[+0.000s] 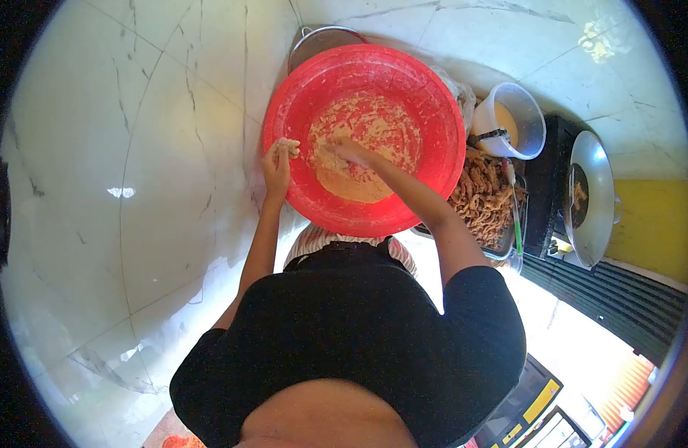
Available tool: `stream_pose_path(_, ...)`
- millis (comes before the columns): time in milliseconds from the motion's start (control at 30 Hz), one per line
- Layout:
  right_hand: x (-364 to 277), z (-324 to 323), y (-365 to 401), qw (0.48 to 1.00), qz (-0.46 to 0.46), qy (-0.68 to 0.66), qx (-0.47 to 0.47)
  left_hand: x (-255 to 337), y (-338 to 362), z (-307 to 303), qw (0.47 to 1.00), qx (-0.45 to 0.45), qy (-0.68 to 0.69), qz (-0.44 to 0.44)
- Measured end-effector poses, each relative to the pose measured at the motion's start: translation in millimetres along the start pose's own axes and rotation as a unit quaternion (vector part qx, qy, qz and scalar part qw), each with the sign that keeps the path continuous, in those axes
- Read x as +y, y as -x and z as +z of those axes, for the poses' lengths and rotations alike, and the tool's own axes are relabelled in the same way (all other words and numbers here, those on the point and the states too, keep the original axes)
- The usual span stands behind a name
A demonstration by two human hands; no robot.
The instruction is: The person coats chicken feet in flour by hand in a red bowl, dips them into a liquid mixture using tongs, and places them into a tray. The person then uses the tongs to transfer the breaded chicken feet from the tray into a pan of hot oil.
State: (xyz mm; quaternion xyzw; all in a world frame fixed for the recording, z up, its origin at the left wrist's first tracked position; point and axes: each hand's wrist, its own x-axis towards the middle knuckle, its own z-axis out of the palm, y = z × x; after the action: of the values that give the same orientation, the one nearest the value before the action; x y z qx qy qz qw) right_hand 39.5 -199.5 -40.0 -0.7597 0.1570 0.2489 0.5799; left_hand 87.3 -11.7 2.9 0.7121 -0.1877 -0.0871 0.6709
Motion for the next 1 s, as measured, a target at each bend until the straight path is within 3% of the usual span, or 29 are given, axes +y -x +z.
stream_pose_path(67, 2.1, -10.1, -19.9, 0.999, -0.004, 0.039, 0.028, 2.9, 0.3, 0.8, 1.0, 0.001, 0.004, 0.006)
stream_pose_path(133, 3.9, -14.7, -30.6, 0.926, -0.072, 0.309, 0.202, 4.1, 0.8, 0.6, 1.0, 0.0, -0.004, 0.009)
stream_pose_path(267, 25.3, 21.0, -50.8, 0.943, -0.047, 0.255, 0.209, 3.2, 1.1, 1.5, 1.0, 0.005, -0.003, 0.014)
stream_pose_path(333, 61.1, 52.2, -56.6, 0.892, -0.124, 0.407, 0.153, 2.2, 0.4, 0.4, 1.0, 0.004, -0.008, 0.008)
stream_pose_path(367, 60.7, 59.1, -42.1, 0.892, -0.124, 0.407, 0.153, 1.2, 0.7, -0.5, 1.0, 0.003, -0.014, 0.002)
stream_pose_path(433, 55.0, 63.4, -2.5, 0.877, -0.207, 0.429, 0.064, -0.6, 0.1, -1.7, 1.0, 0.002, -0.014, 0.004)
stream_pose_path(467, 63.3, 62.6, 8.4, 0.877, -0.205, 0.429, 0.064, -1.4, 0.8, -1.6, 1.0, 0.001, -0.015, 0.005)
stream_pose_path(533, 78.8, 55.9, 29.8, 0.871, -0.213, 0.441, -0.05, 0.8, 1.8, -0.5, 1.0, 0.002, -0.003, 0.0)
stream_pose_path(567, 84.8, 54.4, 41.7, 0.871, -0.211, 0.441, -0.048, 2.5, 1.9, 0.1, 1.0, 0.004, 0.008, -0.005)
stream_pose_path(633, 82.5, 50.3, 62.9, 0.906, -0.094, 0.395, -0.121, 2.2, 1.5, 0.8, 1.0, 0.01, 0.024, -0.01)
stream_pose_path(667, 76.5, 47.2, 67.1, 0.906, -0.092, 0.395, -0.119, 1.5, 1.8, 1.5, 0.999, 0.018, 0.039, -0.017)
stream_pose_path(733, 53.9, 41.5, 78.4, 0.923, -0.002, 0.329, -0.199, -1.4, 0.7, 0.1, 0.999, 0.017, 0.043, -0.019)
stream_pose_path(767, 43.4, 38.7, 84.1, 0.924, 0.0, 0.328, -0.196, -2.8, 0.4, 0.3, 0.999, 0.018, 0.044, -0.022)
stream_pose_path(833, 28.0, 34.8, 89.2, 0.967, 0.006, 0.142, -0.213, 2.3, 0.3, 0.3, 0.999, 0.012, 0.045, -0.018)
stream_pose_path(867, 28.9, 33.5, 84.3, 0.967, 0.005, 0.142, -0.212, 4.8, 0.4, -0.4, 0.999, 0.01, 0.044, -0.014)
stream_pose_path(967, 52.1, 24.4, 56.9, 0.974, 0.053, 0.03, -0.22, 6.1, 1.1, -1.7, 1.0, -0.008, 0.02, -0.008)
stream_pose_path(1000, 72.0, 20.2, 43.7, 0.974, 0.048, -0.091, -0.201, 6.5, 0.9, -0.8, 1.0, -0.009, 0.019, -0.008)
